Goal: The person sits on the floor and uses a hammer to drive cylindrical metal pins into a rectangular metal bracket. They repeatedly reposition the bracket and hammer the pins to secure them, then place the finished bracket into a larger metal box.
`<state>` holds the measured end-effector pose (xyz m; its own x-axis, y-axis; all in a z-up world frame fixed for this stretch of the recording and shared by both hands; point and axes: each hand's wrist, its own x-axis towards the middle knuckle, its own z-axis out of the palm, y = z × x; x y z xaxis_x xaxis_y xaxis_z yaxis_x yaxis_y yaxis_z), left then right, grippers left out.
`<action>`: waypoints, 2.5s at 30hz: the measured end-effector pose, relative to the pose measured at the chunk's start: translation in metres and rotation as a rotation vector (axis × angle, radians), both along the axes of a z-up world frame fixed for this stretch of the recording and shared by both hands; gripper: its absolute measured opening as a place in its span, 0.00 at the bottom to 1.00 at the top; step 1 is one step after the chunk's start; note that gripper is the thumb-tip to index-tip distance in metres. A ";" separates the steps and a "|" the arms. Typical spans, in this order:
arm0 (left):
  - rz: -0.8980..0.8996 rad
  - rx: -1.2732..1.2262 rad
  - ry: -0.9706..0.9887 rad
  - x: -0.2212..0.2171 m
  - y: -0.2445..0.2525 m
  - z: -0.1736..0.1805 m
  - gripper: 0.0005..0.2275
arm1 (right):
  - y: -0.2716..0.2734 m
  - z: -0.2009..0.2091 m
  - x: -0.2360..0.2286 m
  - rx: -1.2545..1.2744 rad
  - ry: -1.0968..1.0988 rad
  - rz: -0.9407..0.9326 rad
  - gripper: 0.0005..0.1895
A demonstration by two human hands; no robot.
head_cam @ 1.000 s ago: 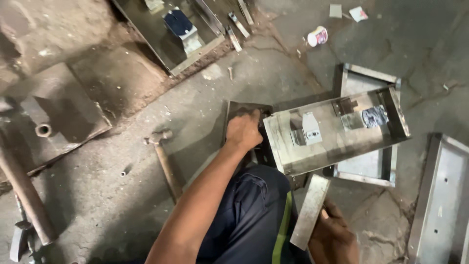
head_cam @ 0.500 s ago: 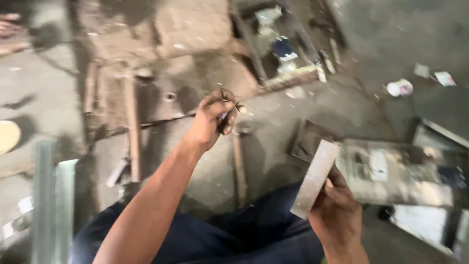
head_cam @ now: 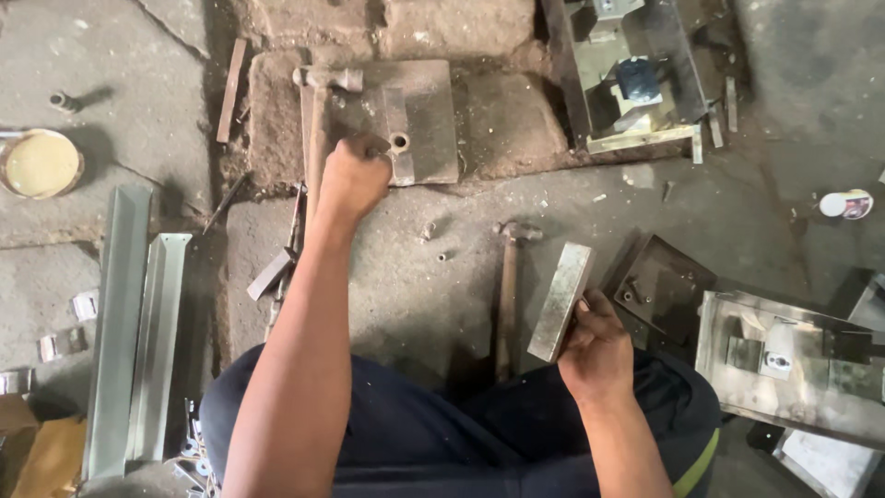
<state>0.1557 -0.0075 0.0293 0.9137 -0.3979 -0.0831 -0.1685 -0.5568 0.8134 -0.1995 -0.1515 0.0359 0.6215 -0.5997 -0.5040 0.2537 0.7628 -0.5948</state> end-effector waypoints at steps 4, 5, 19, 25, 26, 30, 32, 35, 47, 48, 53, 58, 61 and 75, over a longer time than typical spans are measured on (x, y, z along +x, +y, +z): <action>0.024 0.081 -0.126 0.004 -0.007 -0.014 0.15 | -0.010 -0.017 0.009 -0.036 -0.032 0.104 0.24; 0.037 0.080 -0.109 0.006 -0.009 -0.013 0.16 | -0.014 -0.018 0.019 -0.034 -0.059 0.150 0.27; 0.256 -0.360 0.345 0.028 -0.020 -0.006 0.07 | -0.016 -0.041 0.256 -0.209 -0.052 0.583 0.32; 0.361 -0.555 0.530 0.033 -0.029 -0.026 0.10 | -0.010 -0.075 0.274 -0.165 -0.159 0.609 0.34; 0.366 -0.586 0.554 0.034 -0.031 -0.028 0.11 | -0.010 -0.077 0.276 -0.147 -0.124 0.613 0.34; 0.404 -0.508 0.487 0.035 -0.038 -0.032 0.11 | -0.009 -0.077 0.277 -0.172 -0.006 0.612 0.32; 0.381 -0.521 0.467 0.035 -0.037 -0.034 0.11 | -0.009 -0.076 0.277 -0.245 0.046 0.624 0.32; 0.368 -0.700 0.438 0.035 -0.038 -0.036 0.12 | -0.012 -0.076 0.279 -0.364 0.159 0.661 0.32; 0.347 -0.473 0.413 0.036 -0.033 -0.032 0.09 | 0.000 -0.048 0.282 -0.697 0.302 0.681 0.27; 0.357 -0.483 0.422 0.037 -0.034 -0.032 0.09 | 0.001 -0.047 0.284 -0.699 0.306 0.658 0.27; 0.380 -0.791 0.334 0.041 -0.036 -0.038 0.12 | 0.000 -0.048 0.287 -0.682 0.407 0.637 0.27; 0.408 -0.818 0.593 0.042 -0.031 -0.032 0.12 | -0.004 -0.061 0.285 -0.850 0.364 0.620 0.25; 0.384 -0.887 0.673 0.042 -0.030 -0.033 0.11 | -0.004 -0.063 0.286 -0.816 0.372 0.638 0.24; 0.182 -0.470 0.127 0.036 -0.039 -0.047 0.13 | -0.006 -0.051 0.288 -0.795 0.667 0.756 0.24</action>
